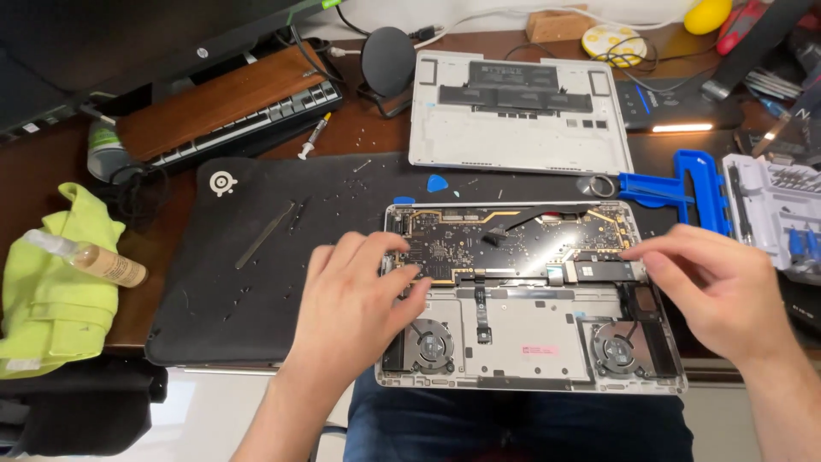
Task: Connecting internal ribbon cables and fastening screws on a laptop motherboard during a repair process.
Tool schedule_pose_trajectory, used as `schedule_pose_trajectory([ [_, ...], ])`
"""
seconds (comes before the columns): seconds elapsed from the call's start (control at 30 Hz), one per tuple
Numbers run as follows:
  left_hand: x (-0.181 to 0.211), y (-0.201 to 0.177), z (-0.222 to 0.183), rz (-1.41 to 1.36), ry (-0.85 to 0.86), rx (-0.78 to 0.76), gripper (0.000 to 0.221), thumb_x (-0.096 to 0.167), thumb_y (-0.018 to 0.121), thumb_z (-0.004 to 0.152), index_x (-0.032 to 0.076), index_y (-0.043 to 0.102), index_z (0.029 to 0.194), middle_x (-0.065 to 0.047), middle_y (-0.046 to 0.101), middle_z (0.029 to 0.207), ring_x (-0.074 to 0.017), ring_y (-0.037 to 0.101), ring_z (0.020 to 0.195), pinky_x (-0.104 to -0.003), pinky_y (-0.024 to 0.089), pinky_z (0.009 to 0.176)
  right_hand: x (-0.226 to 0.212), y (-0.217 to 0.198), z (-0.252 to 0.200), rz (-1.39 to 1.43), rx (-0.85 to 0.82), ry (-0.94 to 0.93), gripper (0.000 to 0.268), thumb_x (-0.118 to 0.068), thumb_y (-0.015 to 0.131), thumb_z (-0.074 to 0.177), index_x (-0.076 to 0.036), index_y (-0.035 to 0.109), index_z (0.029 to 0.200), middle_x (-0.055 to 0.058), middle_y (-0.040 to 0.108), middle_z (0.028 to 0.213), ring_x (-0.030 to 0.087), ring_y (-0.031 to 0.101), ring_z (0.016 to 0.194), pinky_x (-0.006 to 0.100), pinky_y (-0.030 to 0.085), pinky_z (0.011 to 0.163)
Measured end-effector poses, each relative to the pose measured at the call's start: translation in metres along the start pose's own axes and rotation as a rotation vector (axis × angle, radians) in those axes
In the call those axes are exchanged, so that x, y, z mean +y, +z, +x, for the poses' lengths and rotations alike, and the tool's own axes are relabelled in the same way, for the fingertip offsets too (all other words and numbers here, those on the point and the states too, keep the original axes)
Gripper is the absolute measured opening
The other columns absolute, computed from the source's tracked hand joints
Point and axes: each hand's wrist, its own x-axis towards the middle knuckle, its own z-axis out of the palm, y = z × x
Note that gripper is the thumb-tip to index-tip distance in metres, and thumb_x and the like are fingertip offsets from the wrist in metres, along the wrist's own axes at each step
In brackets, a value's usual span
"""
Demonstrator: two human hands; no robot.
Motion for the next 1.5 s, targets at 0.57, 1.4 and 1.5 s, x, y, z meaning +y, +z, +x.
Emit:
schedule_pose_trajectory([
  [0.57,-0.047,0.052,0.127,-0.637,0.008,-0.645,0.05,0.049,0.073,0.084,0.021,0.076,0.124,0.004,0.067,0.117,-0.0176,0.057,0.113,-0.037,0.039,0.102,-0.006,0.046,0.139,0.063,-0.257,-0.308,0.014,-0.028,0.081,0.082,-0.019,0.085,0.093,-0.005,0.071,0.082,0.01,0.065,0.072,0.026,0.054,0.067],
  [1.4,-0.03,0.046,0.104,-0.632,0.192,-0.632,0.102,0.064,0.072,0.076,0.021,0.033,0.16,-0.017,0.031,0.164,-0.0387,0.022,0.153,-0.057,0.018,0.118,-0.006,0.064,0.126,-0.139,-0.155,-0.209,0.009,-0.02,0.073,0.09,-0.017,0.078,0.084,-0.006,0.068,0.071,0.011,0.06,0.062,0.028,0.048,0.062],
  [1.5,-0.03,0.056,0.102,-0.55,0.251,-0.65,0.101,0.061,0.074,0.082,0.021,0.027,0.162,-0.02,0.024,0.167,-0.0424,0.019,0.153,-0.061,0.013,0.118,-0.004,0.06,0.126,-0.142,-0.115,-0.232,0.008,-0.019,0.072,0.091,-0.016,0.079,0.086,-0.006,0.069,0.073,0.01,0.06,0.062,0.027,0.048,0.062],
])
